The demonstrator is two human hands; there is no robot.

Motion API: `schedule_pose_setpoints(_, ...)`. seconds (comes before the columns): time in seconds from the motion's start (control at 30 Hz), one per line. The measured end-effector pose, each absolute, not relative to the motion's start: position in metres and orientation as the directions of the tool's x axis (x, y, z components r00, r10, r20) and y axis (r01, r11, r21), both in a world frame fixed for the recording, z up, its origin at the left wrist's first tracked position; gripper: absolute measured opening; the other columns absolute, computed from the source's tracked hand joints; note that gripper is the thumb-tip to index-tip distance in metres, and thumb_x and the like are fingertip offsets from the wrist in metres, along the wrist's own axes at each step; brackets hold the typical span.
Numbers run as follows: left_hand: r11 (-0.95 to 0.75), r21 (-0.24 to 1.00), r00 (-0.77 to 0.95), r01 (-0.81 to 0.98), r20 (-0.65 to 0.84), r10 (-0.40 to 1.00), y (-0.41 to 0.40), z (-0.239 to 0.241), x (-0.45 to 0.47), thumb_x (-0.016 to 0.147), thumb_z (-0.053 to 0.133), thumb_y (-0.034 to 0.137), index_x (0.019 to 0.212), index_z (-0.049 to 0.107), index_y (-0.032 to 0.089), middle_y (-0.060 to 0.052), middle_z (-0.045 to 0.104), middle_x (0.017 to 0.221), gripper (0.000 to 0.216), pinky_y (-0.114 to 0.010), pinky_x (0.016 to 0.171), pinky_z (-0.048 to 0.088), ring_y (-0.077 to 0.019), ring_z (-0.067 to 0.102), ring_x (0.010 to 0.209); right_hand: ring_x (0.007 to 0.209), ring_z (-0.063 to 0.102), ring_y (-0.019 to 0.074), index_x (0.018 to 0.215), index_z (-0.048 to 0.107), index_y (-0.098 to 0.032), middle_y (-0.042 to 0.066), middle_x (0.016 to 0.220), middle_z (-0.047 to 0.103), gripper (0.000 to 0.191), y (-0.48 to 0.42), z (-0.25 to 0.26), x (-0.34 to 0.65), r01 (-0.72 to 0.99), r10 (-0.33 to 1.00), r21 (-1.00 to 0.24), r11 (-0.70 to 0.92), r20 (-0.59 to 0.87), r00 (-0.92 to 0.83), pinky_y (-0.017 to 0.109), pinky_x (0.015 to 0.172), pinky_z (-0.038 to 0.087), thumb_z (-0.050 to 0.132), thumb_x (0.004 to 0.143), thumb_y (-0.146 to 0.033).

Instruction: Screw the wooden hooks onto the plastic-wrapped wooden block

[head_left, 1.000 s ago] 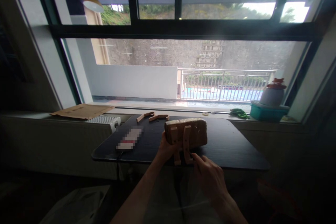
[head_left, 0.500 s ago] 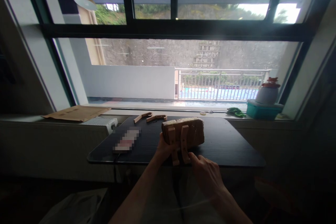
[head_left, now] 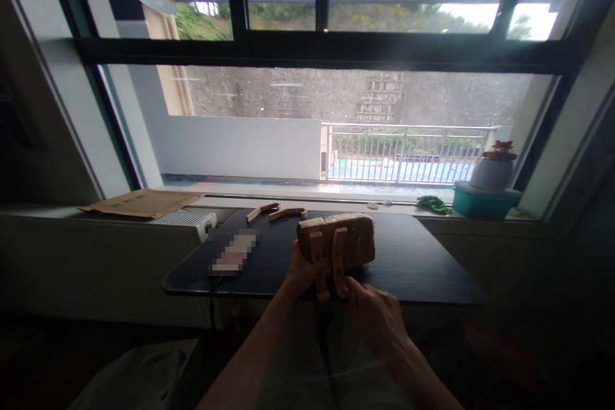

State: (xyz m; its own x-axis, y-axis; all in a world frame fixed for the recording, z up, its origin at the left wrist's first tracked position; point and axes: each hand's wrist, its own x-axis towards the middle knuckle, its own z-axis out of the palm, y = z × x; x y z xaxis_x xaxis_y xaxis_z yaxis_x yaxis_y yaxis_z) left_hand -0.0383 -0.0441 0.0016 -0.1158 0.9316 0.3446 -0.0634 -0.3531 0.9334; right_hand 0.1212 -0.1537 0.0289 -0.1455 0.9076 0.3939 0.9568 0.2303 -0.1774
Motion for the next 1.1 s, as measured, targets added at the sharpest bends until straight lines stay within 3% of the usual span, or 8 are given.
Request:
schedule_pose_setpoints(0.07,-0.353,0.933,-0.111,-0.071,0.344,0.932,-0.045,0.002,-0.038,0.047,0.080,0.018,0.092,0.045,0.018,0.004,0.060,0.074,0.057,-0.024,0.055,0.049,-0.0166,0.061,0.069,0.065,0.065,0.0180,0.108,0.060,-0.028,0.003,0.076,0.070,0.033,-0.155,0.031,0.121,0.947,0.906,-0.219,0.237,0.401,-0.134,0.024,0.054,0.038,0.038,0.086,-0.019)
schedule_pose_setpoints(0.33,-0.357,0.929,-0.123,-0.100,0.344,0.931,-0.046,0.003,-0.037,0.046,0.079,0.017,0.092,0.046,0.018,0.004,0.060,0.075,0.057,-0.024,0.054,0.048,-0.0164,0.061,0.068,0.083,0.065,0.0205,0.103,0.065,-0.028,0.003,0.089,0.071,0.030,-0.146,0.020,0.127,0.787,0.921,-0.576,0.221,0.389,0.026,0.028,0.068,0.046,0.042,0.083,-0.028)
schedule_pose_setpoints(0.53,-0.364,0.928,-0.156,-0.076,0.349,0.924,-0.041,-0.003,-0.038,0.047,0.080,0.021,0.095,0.048,0.018,0.002,0.062,0.076,0.057,-0.026,0.057,0.049,-0.0178,0.062,0.069,0.083,0.063,0.0189,0.115,0.052,-0.020,0.004,0.094,0.068,0.039,-0.148,0.030,0.135,0.686,0.900,-0.638,0.351,0.432,-0.059,0.028,0.070,0.047,0.047,0.076,-0.023)
schedule_pose_setpoints(0.63,-0.364,0.929,-0.170,-0.063,0.350,0.921,-0.042,-0.002,-0.037,0.049,0.081,0.023,0.096,0.049,0.019,0.001,0.063,0.080,0.057,-0.027,0.059,0.050,-0.0188,0.062,0.073,0.079,0.063,0.0173,0.109,0.054,-0.020,0.004,0.092,0.068,0.032,-0.151,0.032,0.144,0.642,0.875,-0.651,0.405,0.479,-0.067,0.026,0.068,0.047,0.043,0.079,-0.023)
schedule_pose_setpoints(0.83,-0.337,0.941,-0.213,-0.020,0.325,0.921,-0.045,0.002,-0.038,0.052,0.081,0.029,0.093,0.050,0.020,0.000,0.065,0.081,0.052,-0.029,0.063,0.050,-0.0211,0.063,0.077,0.082,0.063,0.0192,0.105,0.056,-0.021,0.004,0.095,0.067,0.032,-0.151,0.022,0.148,0.738,0.873,-0.568,0.363,0.484,-0.057,0.028,0.070,0.047,0.042,0.077,-0.020)
schedule_pose_setpoints(0.97,-0.323,0.946,-0.229,-0.005,0.314,0.922,-0.044,0.003,-0.039,0.054,0.080,0.031,0.091,0.051,0.019,-0.001,0.065,0.080,0.049,-0.031,0.063,0.051,-0.0213,0.064,0.074,0.088,0.062,0.0189,0.102,0.058,-0.019,0.006,0.099,0.066,0.027,-0.151,0.019,0.145,0.707,0.828,-0.576,0.411,0.561,-0.025,0.027,0.073,0.047,0.041,0.082,-0.027)
schedule_pose_setpoints(1.1,-0.313,0.950,-0.224,-0.009,0.303,0.926,-0.045,0.003,-0.038,0.054,0.080,0.031,0.092,0.050,0.019,-0.001,0.065,0.081,0.050,-0.030,0.063,0.051,-0.0214,0.065,0.075,0.068,0.063,0.0176,0.100,0.057,-0.022,0.003,0.083,0.068,0.026,-0.157,0.025,0.143,0.749,0.822,-0.558,0.356,0.568,0.033,0.026,0.060,0.046,0.038,0.087,-0.035)
